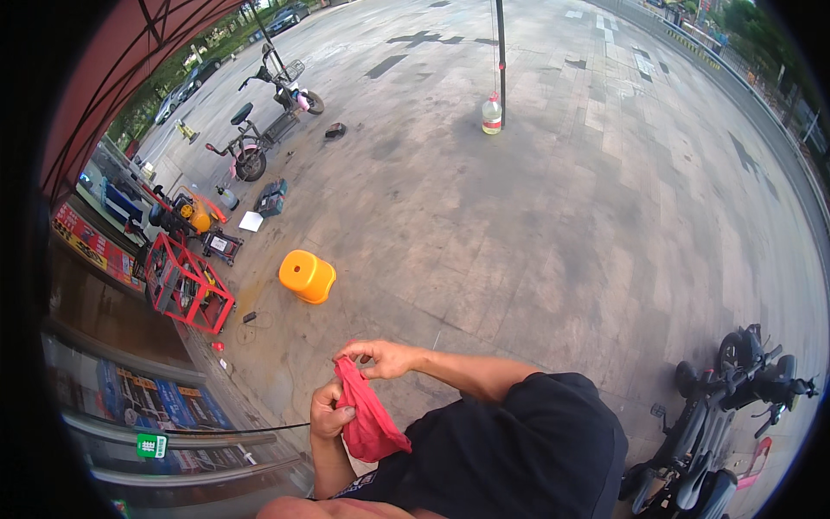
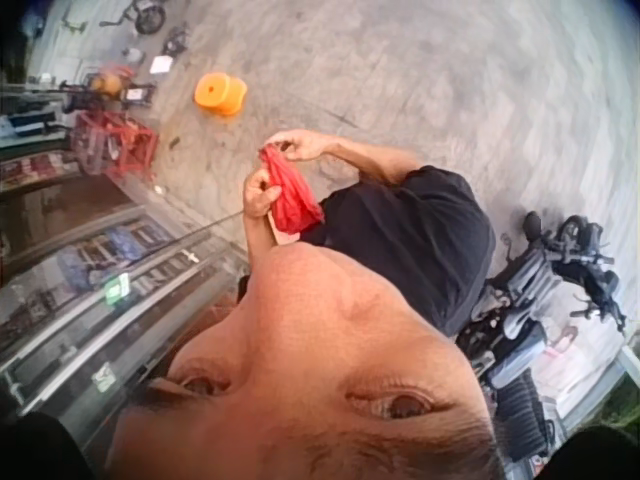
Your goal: The person sits on the ground and applies clear tape to a pink motorcycle fender using a utility knife to cut the tape. They then walk inside, wash their hands at a sink, dry them with a red cloth, and return outside to continue applying tape to the fender.
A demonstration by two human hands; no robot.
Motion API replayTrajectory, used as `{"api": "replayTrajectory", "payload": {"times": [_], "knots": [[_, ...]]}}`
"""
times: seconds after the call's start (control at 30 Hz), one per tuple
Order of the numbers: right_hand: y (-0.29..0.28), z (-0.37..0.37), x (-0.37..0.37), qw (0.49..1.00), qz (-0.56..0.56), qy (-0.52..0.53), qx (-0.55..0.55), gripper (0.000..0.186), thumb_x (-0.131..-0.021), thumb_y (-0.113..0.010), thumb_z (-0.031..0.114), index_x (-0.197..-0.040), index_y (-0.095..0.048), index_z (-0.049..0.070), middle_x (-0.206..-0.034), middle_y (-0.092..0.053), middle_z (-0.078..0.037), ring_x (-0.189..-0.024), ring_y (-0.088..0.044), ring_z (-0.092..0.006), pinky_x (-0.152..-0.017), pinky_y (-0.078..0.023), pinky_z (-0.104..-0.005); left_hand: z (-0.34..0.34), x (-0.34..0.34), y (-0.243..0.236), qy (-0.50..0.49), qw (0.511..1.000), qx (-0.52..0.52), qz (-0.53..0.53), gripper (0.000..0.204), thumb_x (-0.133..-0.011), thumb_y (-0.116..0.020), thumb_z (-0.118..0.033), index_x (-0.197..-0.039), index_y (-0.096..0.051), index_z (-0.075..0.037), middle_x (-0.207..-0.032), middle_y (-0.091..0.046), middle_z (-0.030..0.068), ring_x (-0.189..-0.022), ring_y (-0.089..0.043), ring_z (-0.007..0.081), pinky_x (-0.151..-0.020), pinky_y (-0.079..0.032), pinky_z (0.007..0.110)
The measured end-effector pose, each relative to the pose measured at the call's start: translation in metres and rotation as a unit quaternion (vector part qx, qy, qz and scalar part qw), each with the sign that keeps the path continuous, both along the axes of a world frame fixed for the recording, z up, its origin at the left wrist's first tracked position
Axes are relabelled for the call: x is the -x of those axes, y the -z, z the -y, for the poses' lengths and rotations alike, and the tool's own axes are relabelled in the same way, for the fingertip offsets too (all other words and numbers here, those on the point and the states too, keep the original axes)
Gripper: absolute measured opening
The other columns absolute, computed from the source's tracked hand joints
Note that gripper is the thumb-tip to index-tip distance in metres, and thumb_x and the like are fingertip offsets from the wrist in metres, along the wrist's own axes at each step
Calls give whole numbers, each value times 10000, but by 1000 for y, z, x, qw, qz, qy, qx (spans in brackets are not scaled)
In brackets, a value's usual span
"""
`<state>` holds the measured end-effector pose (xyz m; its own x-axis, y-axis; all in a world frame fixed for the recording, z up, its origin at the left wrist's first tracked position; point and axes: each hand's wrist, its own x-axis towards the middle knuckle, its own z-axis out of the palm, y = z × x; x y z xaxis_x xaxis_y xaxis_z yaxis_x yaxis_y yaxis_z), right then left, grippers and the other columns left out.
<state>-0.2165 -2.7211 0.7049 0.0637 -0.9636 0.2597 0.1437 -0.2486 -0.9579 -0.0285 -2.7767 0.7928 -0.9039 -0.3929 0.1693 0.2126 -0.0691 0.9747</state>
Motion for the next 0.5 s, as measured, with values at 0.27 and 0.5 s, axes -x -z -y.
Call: {"api": "replayTrajectory", "payload": {"times": [0.27, 0.5], "knots": [[-43, -11, 58, 957, -223, 179, -41, 100, -791, -642, 116, -880, -615, 78, -684, -648, -83, -584, -632, -193, -536, -479, -339, 64, -72, 46, -245, 953, -10, 179, 98, -844, -673, -56, -800, -587, -44, -795, -599, -6, -746, -533, 94, -704, -443, 281], [-52, 20, 25, 909, -266, 315, -55, 242, -818, -627, 156, -1052, -622, 94, -781, -672, -183, -716, -660, -386, -631, -523, -460, 78, -71, 90, -485, 811, 188, 269, 291, -916, -681, -310, -1016, -610, -46, -901, -656, 69, -794, -617, 190, -717, -492, 337]]}}
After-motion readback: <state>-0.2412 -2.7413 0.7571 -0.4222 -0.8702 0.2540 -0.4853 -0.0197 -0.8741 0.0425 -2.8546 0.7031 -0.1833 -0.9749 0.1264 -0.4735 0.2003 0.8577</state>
